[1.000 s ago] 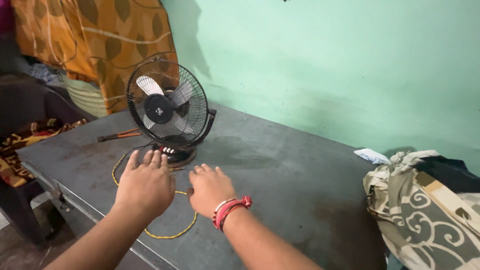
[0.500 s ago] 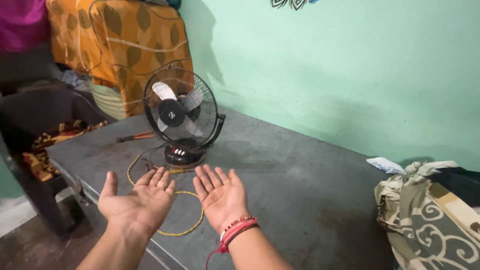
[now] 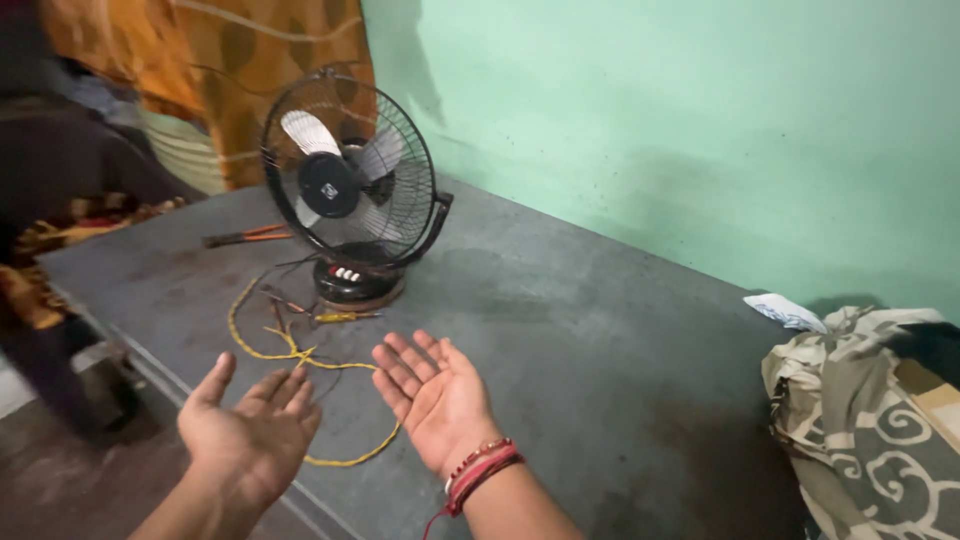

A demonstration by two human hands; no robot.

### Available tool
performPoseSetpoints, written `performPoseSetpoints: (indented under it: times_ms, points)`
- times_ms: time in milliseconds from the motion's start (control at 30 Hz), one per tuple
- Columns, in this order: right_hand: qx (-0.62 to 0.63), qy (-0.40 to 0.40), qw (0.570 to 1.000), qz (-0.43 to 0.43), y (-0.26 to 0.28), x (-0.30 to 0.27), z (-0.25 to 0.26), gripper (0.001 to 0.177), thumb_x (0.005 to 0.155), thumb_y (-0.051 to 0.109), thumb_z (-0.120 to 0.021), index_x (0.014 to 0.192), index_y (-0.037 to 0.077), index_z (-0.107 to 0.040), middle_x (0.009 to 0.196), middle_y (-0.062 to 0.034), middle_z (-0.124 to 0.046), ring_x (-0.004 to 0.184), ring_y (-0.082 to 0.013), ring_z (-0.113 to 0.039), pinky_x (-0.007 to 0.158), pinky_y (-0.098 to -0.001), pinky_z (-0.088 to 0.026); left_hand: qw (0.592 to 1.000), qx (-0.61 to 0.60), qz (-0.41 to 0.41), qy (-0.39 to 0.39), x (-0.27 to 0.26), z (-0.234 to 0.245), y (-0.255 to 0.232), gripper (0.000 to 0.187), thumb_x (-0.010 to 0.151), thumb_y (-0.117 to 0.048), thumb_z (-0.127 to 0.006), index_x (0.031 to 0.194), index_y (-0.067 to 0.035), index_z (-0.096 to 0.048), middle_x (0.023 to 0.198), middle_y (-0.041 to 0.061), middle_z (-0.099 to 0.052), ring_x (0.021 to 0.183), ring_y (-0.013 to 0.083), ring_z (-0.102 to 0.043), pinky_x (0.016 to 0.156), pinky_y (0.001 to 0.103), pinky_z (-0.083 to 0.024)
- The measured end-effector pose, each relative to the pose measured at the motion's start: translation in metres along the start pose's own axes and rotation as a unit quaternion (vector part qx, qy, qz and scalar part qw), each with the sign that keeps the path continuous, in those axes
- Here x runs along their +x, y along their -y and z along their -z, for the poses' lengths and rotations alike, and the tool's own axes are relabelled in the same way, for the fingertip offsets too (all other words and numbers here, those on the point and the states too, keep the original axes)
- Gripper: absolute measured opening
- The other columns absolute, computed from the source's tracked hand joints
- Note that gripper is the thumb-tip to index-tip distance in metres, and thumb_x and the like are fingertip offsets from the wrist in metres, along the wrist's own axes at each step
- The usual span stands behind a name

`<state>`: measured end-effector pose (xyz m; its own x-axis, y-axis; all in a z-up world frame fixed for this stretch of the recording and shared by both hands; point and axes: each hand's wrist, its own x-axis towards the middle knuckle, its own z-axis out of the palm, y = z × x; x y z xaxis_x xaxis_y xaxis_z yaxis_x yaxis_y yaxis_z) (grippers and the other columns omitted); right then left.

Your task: The person removes the front and rear wire cages of a table fan, then uses a screwdriver to loosen the central hub nut and remove the fan blades. The disassembled parts are placed on the table.

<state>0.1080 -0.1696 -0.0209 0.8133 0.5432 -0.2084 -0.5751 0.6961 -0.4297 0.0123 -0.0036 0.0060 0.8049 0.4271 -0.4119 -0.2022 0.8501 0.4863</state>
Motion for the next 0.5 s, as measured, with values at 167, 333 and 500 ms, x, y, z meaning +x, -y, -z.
performPoseSetpoints:
  times_ms: [167,333,500]
  points:
    - [-0.14,-0.018,0.99,0.01,-0.002,0.075,0.006,0.034,0.103,0.037,-0.042,0.121,0.012,-0.055,0.123,-0.0139,-0.072,0.111,-0.0305,-0.07,0.095,-0.0465,-0.057,0.999,0.044,0.021,0.005,0.096,0.009,-0.019,0.09,0.094,-0.052,-0.044,0.159,0.007,-0.024,0.167,0.023,-0.032,0.157,0.0333,-0.024,0.126,0.046,-0.011]
    - [-0.51,-0.082,0.853,0.069,-0.032,0.187,0.012,0.039,0.098,0.035,-0.055,0.124,0.007,-0.065,0.118,-0.0126,-0.075,0.109,-0.0275,-0.071,0.092,-0.0434,-0.056,0.97,0.245,0.007,0.012,0.216,0.018,-0.042,0.077,0.088,-0.044,-0.053,0.153,-0.005,-0.044,0.157,0.016,-0.049,0.149,0.0345,-0.039,0.122,0.048,-0.024]
    - [-0.832,-0.098,0.537,0.103,-0.08,0.252,0.039,0.053,0.088,0.037,-0.07,0.13,0.007,-0.063,0.136,-0.0159,-0.063,0.131,-0.0336,-0.058,0.111,-0.0407,-0.045,0.846,0.519,-0.12,-0.013,0.293,0.035,-0.054,0.073,0.073,-0.024,-0.072,0.141,-0.004,-0.056,0.14,0.017,-0.063,0.127,0.0307,-0.064,0.107,0.044,-0.048]
